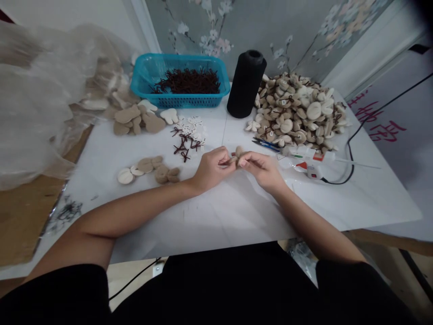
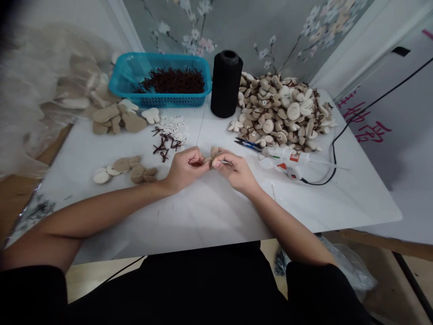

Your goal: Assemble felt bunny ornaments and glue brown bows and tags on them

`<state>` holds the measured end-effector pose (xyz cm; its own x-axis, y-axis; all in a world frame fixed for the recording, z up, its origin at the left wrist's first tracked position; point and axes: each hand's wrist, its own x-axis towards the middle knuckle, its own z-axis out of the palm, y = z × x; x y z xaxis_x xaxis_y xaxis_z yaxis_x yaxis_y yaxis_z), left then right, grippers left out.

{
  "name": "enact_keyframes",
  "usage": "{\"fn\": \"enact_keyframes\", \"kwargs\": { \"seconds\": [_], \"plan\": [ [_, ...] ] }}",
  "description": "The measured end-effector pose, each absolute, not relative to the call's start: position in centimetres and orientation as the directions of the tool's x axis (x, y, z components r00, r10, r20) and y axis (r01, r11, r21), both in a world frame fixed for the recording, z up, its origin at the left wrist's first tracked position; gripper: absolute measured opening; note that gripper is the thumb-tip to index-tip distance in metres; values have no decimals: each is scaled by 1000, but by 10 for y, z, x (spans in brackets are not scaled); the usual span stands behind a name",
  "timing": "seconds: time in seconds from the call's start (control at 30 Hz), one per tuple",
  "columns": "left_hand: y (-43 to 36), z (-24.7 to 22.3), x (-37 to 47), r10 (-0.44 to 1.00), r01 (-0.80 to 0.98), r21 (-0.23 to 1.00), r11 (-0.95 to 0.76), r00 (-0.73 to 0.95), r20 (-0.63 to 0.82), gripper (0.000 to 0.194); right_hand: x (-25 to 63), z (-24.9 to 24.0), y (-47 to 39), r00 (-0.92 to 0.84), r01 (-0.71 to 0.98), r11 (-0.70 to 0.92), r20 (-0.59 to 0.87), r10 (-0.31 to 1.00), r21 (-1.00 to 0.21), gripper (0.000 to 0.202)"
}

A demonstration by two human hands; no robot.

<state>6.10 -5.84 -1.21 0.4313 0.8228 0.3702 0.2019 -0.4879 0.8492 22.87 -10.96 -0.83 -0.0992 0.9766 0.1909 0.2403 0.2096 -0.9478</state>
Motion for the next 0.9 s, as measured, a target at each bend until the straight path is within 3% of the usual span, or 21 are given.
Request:
{"fn": "enact_keyframes", "kwargs": {
  "seconds": [0.1,0.2,0.33,0.43,0.57,0.67,0.77,0.87,0.9],
  "plan": [
    [-58,-12,59,731,195,751,-630,475,490,36,226,-5,-109,-81,156,124,112,990,-980,28],
    [-58,-5,58,694,54,784,-618,505,513,36,225,-5,-108,-47,215,97,89,995,-972,29],
    [-56,2,66,814,-186,948,-260,486,319,45,221,-13,-105,-83,271,101,81,993,-957,27],
    [-51,0,76,882,-299,954,-3,448,143,54,219,-22,-100,-89,316,110,86,992,-942,22],
    [-47,1,80,892,-326,935,142,452,22,57,219,-30,-91,-46,438,108,98,994,-893,18],
    [-44,15,76,889,-302,944,132,458,22,54,217,-31,-88,0,503,89,103,995,-860,17],
    [-38,29,69,901,-217,976,7,424,88,45,216,-32,-88,57,531,56,101,993,-846,17],
    [-31,24,60,879,-69,982,-175,439,188,32,216,-34,-89,45,446,93,126,991,-890,22],
    [-29,19,58,862,0,973,-230,465,203,36,217,-34,-90,40,393,115,142,989,-912,25]
  ]
}}
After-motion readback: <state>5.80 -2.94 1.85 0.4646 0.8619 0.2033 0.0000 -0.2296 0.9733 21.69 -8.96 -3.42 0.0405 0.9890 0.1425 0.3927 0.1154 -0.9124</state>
